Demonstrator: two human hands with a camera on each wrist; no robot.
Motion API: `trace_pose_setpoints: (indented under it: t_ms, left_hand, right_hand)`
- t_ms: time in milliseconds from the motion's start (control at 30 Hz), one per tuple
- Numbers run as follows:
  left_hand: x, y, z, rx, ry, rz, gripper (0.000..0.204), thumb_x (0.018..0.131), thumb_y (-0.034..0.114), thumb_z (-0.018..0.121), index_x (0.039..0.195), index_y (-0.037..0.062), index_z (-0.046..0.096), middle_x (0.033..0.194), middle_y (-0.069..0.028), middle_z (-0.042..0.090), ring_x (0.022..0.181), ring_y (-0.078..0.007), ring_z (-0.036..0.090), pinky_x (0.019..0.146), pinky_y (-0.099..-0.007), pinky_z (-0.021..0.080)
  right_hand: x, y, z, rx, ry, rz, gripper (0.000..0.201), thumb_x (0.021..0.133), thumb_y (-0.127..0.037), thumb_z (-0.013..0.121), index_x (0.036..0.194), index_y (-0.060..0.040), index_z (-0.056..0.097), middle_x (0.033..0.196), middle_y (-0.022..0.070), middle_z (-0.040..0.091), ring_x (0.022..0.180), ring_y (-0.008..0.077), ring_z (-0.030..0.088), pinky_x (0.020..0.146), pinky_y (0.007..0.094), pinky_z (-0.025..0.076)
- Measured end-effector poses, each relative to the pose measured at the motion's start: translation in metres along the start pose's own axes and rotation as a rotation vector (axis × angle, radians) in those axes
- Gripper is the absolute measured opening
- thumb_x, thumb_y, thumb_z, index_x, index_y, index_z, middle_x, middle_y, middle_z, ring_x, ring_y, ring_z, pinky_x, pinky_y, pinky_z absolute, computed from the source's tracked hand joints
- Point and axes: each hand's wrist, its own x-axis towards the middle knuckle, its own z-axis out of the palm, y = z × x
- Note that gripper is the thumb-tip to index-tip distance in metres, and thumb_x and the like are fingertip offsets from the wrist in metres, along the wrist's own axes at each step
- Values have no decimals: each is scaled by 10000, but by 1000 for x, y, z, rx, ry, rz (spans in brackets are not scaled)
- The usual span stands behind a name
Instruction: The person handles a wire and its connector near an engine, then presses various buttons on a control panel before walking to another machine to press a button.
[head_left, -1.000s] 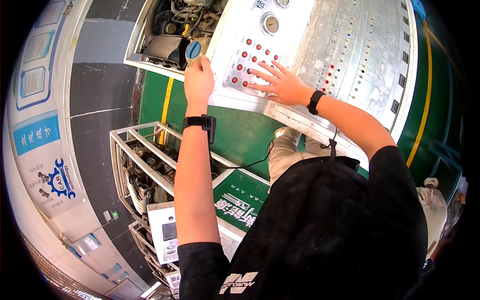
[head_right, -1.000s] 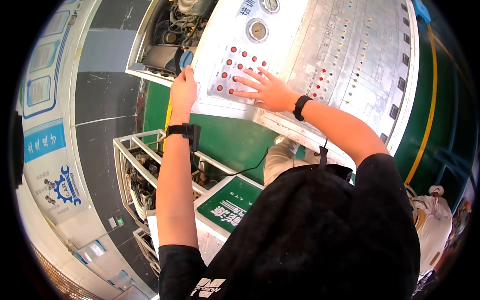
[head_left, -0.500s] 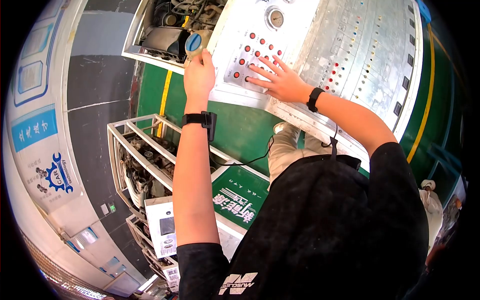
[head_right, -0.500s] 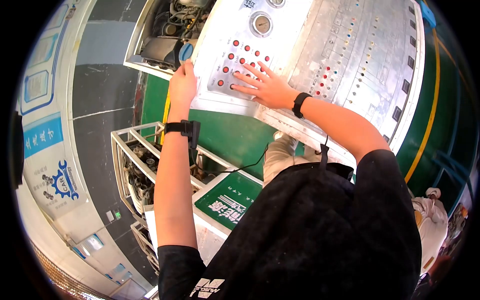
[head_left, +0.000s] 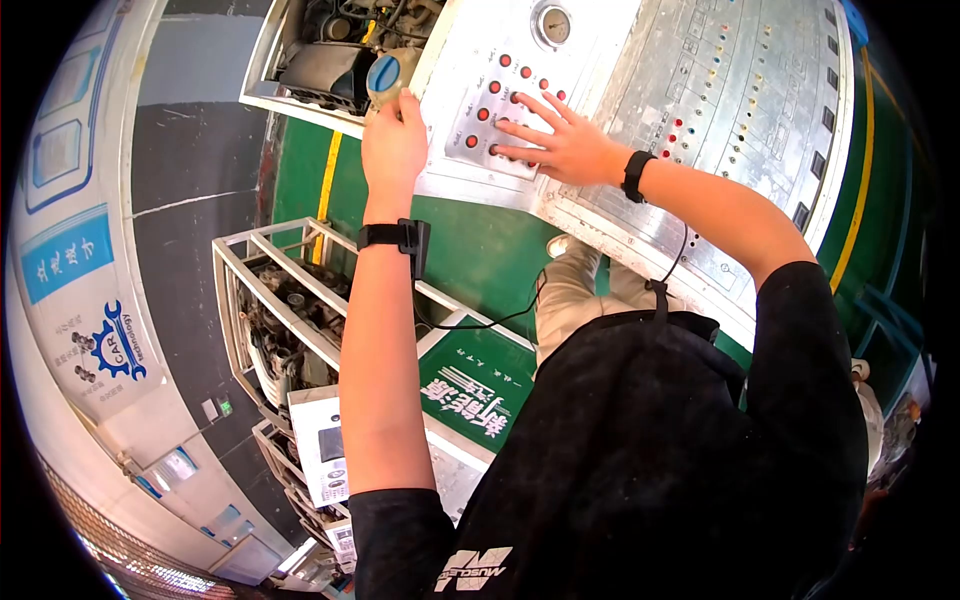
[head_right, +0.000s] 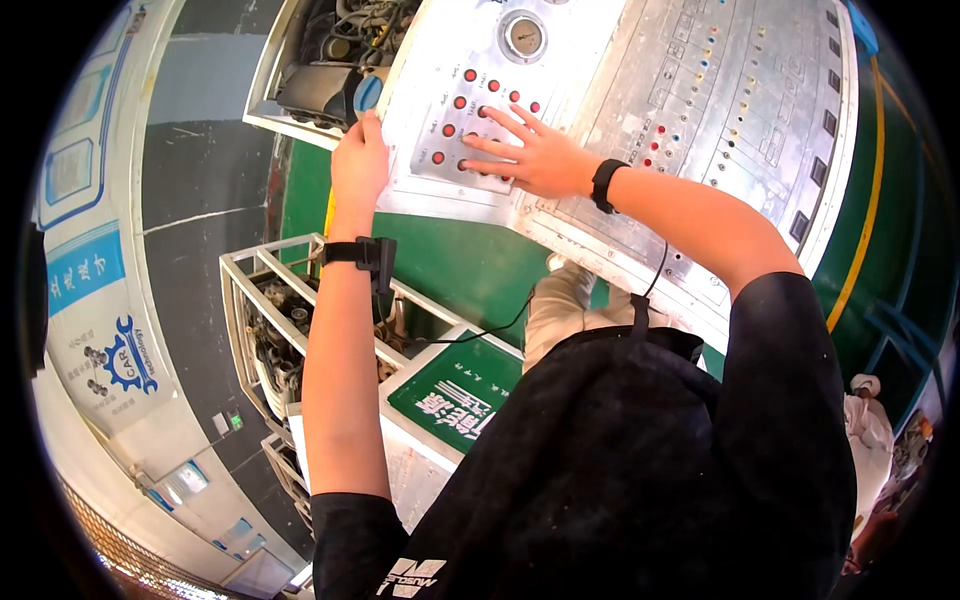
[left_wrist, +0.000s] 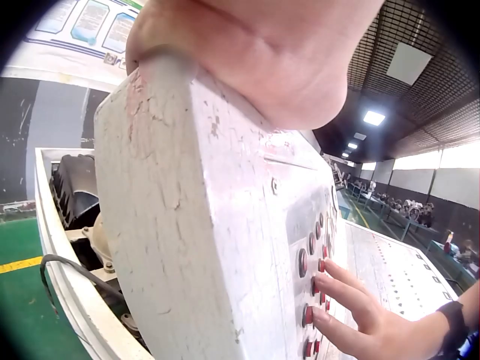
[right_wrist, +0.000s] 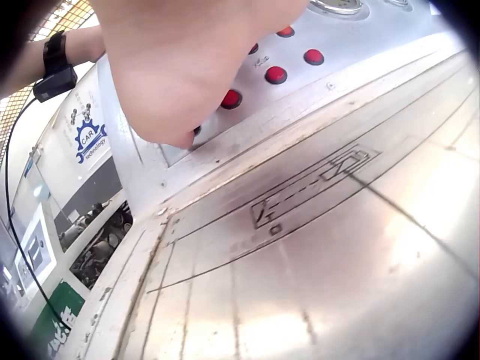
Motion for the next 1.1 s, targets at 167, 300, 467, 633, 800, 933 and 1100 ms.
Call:
trace_pose_setpoints:
  t_ms: [167,300,467,633,800,933,1100]
  left_hand:
    - [0,0,0,-7,13,6,580,1000,479,378,1045,1,704,954,-261,697,964,-443,645,867,-488,493]
    - [-1,3,-1,-22,-1,-5,579,999,480,380,1037,0,703,943,-259,698,957,-441,649,863,-485,495]
    - [-1,2,-1,0,-11,-17,577,1000,481,374,1046,10,705,927,-250,701,954,-434,653,863,-482,496]
    - [-2,3,0,-12,7,-24,577,1001,481,371,1050,15,706,909,-240,704,944,-430,657,864,-479,496]
    - [-1,2,-1,-9,-3,-32,572,1002,477,371,1046,15,706,910,-237,705,943,-427,657,862,-482,494]
    - [-3,5,-2,-23,1,-34,564,1003,469,373,1045,13,702,909,-238,705,938,-426,658,857,-481,494]
    - [-5,8,-3,-23,26,12,562,1003,467,375,1040,8,697,893,-238,702,928,-427,657,853,-477,493]
  right_hand:
    - [0,-13,-1,78,-27,87,864,773,-271,770,1531,-328,361,1620,6,266,1510,345,177,1201,608,190]
    - [-4,-18,4,24,35,121,877,761,-263,778,1529,-336,360,1611,27,281,1510,336,184,1197,616,184]
    - [-5,-25,11,30,45,163,866,762,-264,778,1520,-347,369,1607,39,289,1506,332,203,1194,608,190]
    - [-4,-20,8,61,30,143,871,754,-272,782,1518,-352,371,1591,40,310,1505,337,202,1190,621,189]
    - [-3,-9,5,42,80,65,861,756,-259,777,1515,-339,377,1569,50,331,1496,344,220,1186,651,175]
    - [-2,-6,7,15,65,48,837,772,-249,760,1514,-327,380,1566,56,332,1491,349,229,1187,651,176]
    - [-2,-9,4,51,27,63,814,781,-246,751,1511,-301,395,1554,55,346,1490,363,227,1177,634,218]
